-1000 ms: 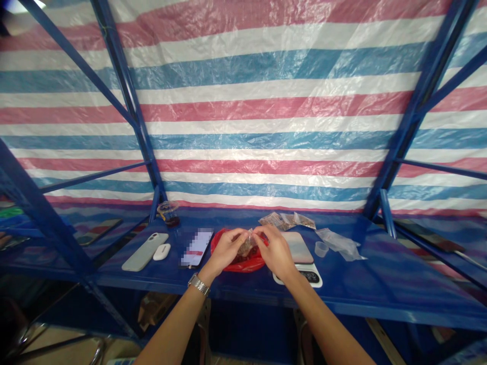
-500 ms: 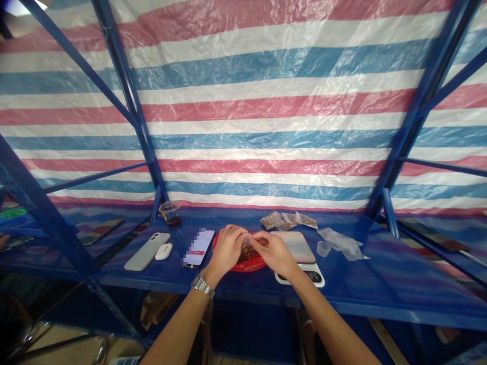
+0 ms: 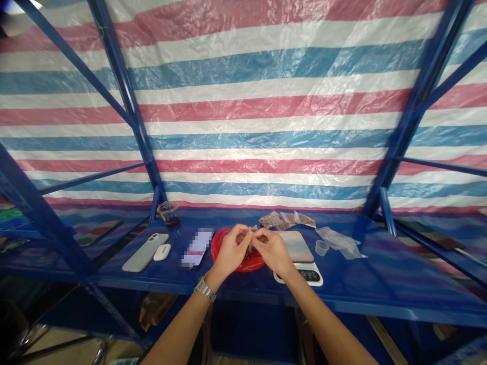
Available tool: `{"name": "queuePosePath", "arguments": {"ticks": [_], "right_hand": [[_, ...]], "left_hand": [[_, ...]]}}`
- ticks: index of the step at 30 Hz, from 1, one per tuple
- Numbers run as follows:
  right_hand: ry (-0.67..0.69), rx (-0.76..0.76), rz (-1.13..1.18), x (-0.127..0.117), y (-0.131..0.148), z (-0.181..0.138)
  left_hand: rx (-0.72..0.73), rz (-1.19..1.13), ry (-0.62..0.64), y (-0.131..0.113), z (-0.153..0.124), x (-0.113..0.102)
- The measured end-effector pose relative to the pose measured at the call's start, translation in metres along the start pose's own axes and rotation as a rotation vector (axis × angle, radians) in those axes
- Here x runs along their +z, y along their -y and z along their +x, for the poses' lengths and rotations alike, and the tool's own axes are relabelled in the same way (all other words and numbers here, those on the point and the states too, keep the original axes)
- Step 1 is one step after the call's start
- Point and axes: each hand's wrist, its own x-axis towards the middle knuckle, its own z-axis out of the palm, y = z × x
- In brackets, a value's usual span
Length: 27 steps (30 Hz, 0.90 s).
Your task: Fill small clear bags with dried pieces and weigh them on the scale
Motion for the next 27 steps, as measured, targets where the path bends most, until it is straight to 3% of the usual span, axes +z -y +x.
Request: {"name": "queuePosePath", "arguments": {"ticks": [3,6,10,16,23,27], "right_hand": [[0.021,-0.002,-0.008,0.001,0.003,-0.001],[0.036,-0.002,-0.032,0.001,0.005,-0.001],[0.001,0.004,-0.043,0.003,0.003,-0.001],[-0.236,-0.038,-0.347,0.008,0.007,-0.002],[-0.29,-0.048,-0.186,0.016,-0.012,0.006],[-0.251,0.15,-0.046,0.016,-0.027,0.011]], "left_hand": [[-0.044,-0.136,0.023,0.007,0.004,0.0],[-0.036,-0.108,0.027,0.009,0.006,-0.007],[0.03,0.151,0.032,0.006,0.001,-0.014],[0.082,0.46,0.049,0.005,-0.001,-0.01],[0.051,0.164,-0.131,0.016,0.013,-0.015],[-0.016,-0.04,-0.082,0.015,0.013,-0.021]]}}
